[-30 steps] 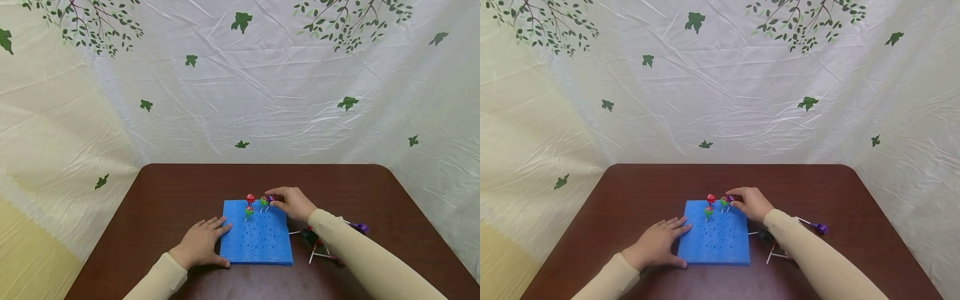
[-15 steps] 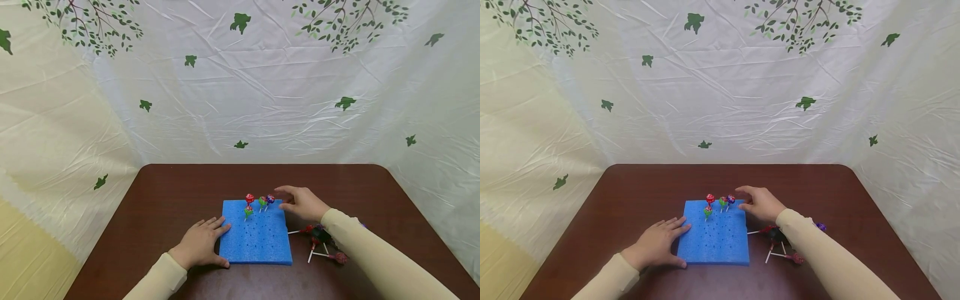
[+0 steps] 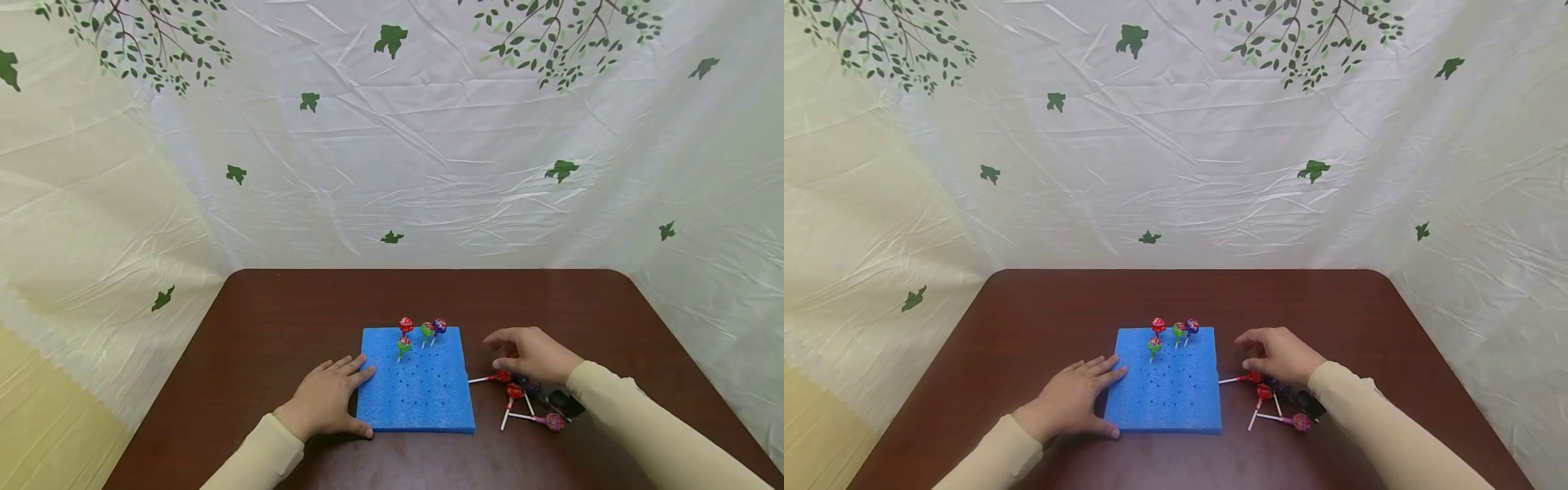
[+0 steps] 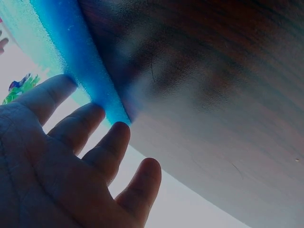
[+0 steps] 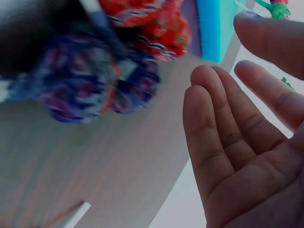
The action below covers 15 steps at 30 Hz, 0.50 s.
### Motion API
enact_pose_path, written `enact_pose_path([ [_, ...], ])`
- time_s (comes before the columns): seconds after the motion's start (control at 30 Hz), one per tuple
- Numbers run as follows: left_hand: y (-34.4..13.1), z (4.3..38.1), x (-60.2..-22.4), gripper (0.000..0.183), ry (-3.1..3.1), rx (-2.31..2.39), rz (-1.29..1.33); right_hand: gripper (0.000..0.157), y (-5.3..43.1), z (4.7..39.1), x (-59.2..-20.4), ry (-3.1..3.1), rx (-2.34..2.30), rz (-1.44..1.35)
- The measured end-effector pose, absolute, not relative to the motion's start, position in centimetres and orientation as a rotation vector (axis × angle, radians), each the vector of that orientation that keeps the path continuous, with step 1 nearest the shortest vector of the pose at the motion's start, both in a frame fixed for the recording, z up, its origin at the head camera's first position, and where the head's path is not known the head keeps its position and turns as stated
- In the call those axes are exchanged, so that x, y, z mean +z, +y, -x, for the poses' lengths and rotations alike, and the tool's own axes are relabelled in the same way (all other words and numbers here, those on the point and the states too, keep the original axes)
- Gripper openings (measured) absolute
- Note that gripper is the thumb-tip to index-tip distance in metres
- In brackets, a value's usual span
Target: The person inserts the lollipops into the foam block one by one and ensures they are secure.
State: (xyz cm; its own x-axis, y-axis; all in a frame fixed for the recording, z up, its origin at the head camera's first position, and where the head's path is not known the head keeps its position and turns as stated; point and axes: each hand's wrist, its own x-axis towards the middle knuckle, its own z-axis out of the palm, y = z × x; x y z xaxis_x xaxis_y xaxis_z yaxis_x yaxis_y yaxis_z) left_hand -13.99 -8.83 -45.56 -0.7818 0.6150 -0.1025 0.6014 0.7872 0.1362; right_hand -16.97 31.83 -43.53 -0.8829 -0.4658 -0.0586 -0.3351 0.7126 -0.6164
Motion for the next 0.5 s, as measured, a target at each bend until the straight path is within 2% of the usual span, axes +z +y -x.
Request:
enact_pose_path([
  [0.3, -8.9, 14.1, -45.8, 0.102, 2.832, 0.152, -0.969, 0.039, 32.0, 16.5, -44.7, 2.754, -0.799, 0.711],
  [0.5, -8.9, 14.1, -45.9, 0.102, 2.836, 0.157, -0.971, 0.032, 31.8, 16.5, -44.8, 2.793, -0.652, 0.776],
])
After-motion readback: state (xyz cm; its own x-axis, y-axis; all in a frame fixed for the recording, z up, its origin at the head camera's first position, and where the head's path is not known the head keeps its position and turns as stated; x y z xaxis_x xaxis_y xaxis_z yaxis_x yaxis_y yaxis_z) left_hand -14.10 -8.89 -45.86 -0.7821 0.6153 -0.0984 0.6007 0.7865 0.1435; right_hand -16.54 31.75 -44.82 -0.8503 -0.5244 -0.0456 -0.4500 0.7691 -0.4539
